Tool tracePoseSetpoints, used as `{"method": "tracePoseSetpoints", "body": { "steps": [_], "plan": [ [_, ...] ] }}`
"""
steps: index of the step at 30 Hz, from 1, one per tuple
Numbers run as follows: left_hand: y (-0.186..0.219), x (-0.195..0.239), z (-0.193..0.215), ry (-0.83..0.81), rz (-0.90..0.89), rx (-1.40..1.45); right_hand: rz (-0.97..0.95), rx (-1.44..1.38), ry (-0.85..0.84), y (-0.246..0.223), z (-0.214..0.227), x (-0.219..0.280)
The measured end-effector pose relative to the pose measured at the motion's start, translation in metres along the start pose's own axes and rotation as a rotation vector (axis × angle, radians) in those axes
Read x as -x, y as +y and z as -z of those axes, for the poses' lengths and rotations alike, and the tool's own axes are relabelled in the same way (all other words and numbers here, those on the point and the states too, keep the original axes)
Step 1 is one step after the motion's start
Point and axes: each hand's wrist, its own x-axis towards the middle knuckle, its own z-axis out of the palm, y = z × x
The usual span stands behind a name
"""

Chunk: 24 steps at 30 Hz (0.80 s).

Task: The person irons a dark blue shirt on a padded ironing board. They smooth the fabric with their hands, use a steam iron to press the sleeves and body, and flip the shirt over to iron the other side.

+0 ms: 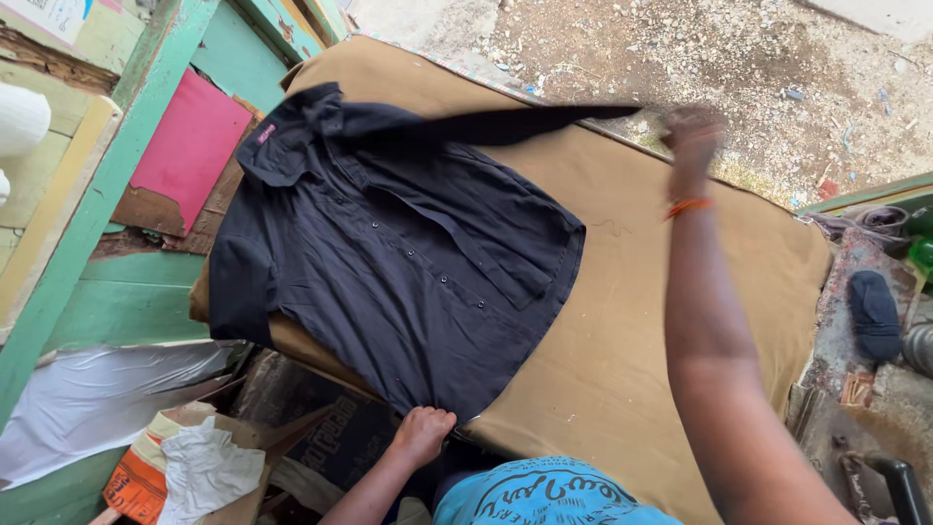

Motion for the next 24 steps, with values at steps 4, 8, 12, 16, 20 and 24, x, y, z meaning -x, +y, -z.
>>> {"method": "tracePoseSetpoints", "body": {
  "steps": [4, 8, 12, 16, 20, 24],
  "plan": [
    [-0.002, -0.001, -0.002, 0.005, 0.010, -0.017, 0.182, 0.321, 0.168, -0.018, 0.037, -0.026],
    [0.002, -0.003, 0.000, -0.084, 0.048, -0.106, -0.464, 0.585, -0.034, 0.093, 0.029, 0.096],
    [-0.002, -0.025, 0.020, -0.418, 0.276, -0.310, -0.753, 0.373, 0.110, 0.146, -0.012, 0.194],
    [0.002, -0.066, 0.028, -0.568, 0.215, -0.254, -0.456, 0.127, -0.080, 0.117, -0.021, 0.176],
    [0.082, -0.130, -0.041, -1.020, -0.196, -0.017, -0.078, 0.182, 0.334, 0.047, 0.026, 0.095],
    [0.213, -0.187, -0.092, -0.949, -0.706, 0.292, 0.387, 0.851, 0.260, -0.016, 0.098, 0.082]
  ]
}}
